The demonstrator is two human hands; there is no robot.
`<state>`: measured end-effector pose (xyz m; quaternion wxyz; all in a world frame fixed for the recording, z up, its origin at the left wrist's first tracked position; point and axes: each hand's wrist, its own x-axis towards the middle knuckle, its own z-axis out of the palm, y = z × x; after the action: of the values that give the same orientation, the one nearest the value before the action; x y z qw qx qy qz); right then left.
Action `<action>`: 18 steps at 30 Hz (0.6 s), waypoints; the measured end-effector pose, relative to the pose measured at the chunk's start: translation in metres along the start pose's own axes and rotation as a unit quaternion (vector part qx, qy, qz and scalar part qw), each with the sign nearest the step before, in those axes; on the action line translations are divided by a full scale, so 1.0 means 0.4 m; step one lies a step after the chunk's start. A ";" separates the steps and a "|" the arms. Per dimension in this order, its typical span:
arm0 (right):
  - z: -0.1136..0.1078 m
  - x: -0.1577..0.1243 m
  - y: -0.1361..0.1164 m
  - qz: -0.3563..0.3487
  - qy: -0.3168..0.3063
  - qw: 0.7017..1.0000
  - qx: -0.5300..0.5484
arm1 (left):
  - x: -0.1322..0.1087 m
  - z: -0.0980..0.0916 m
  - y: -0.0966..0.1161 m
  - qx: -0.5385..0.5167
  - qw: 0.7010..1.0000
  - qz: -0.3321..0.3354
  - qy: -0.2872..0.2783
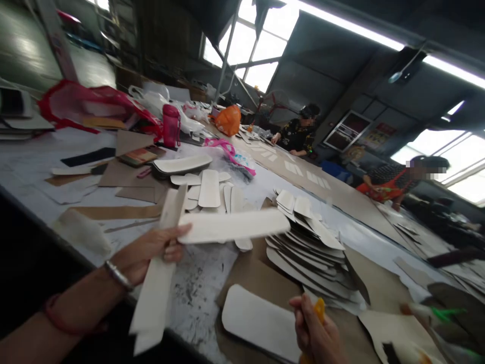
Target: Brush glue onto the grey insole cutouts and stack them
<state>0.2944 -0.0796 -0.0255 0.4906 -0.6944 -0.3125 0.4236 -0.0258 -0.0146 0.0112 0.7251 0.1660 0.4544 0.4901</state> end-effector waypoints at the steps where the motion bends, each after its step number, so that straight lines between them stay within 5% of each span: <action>1: -0.003 -0.015 -0.005 0.009 -0.009 1.000 0.021 | 0.007 0.017 0.017 -0.015 0.999 0.025 0.013; 4: -0.021 -0.051 -0.021 0.006 -0.015 0.998 0.068 | 0.021 0.046 -0.014 0.035 0.999 0.035 0.021; 9: -0.052 -0.075 -0.030 -0.031 0.037 0.994 0.102 | 0.012 0.053 -0.224 0.225 0.974 -0.032 0.004; 12: -0.038 -0.079 -0.023 -0.045 0.071 0.994 0.070 | 0.019 0.061 -0.314 0.267 0.963 -0.018 -0.010; 18: 0.052 -0.099 0.013 -0.068 0.073 0.984 0.147 | 0.042 0.062 -0.359 0.305 0.952 -0.007 -0.003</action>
<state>0.2581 -0.1062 -0.0225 0.6366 -0.6211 -0.2568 0.3781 0.0768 -0.0617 -0.0824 0.6449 0.3774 0.5810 0.3227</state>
